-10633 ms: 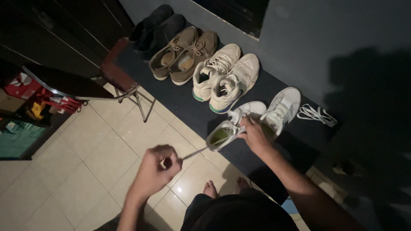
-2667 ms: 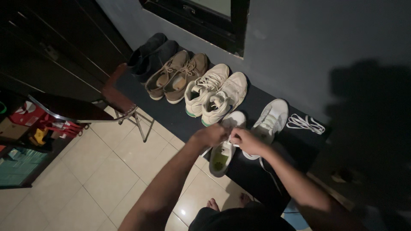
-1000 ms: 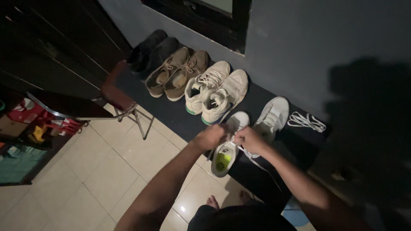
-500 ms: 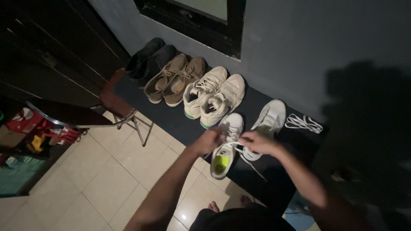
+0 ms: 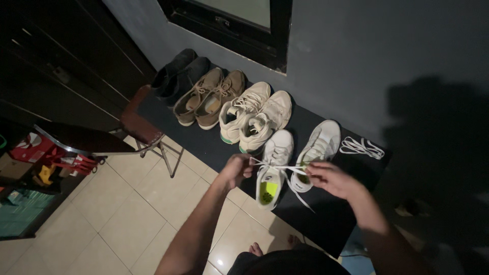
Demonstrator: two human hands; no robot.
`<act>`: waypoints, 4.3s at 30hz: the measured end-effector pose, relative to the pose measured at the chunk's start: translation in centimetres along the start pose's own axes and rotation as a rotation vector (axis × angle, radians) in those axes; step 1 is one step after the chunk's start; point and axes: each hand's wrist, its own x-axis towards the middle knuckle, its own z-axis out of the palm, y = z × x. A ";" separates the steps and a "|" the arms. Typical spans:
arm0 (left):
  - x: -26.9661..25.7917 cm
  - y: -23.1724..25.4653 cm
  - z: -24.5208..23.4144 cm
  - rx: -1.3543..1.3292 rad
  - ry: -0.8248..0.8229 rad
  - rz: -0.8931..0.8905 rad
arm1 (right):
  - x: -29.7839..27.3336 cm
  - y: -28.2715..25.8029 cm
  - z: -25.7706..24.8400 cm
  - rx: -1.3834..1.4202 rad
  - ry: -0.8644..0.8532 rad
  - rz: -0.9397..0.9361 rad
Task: The person laces two pairs of sneakers placed on a bench. They thread white laces through the eyelets of a white pair, then repeat the process with a beige pair, pulling and arranging the laces by hand.
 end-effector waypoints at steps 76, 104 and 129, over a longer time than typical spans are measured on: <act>-4.5 3.5 2.4 0.982 -0.003 0.350 | 3.6 11.0 14.3 -0.539 0.463 -0.375; -10.1 0.1 12.2 0.984 0.580 0.473 | 4.0 11.8 10.2 -0.531 0.481 -0.735; -9.3 -2.8 12.3 0.862 0.542 0.698 | 2.5 8.4 12.0 -0.912 0.526 -0.951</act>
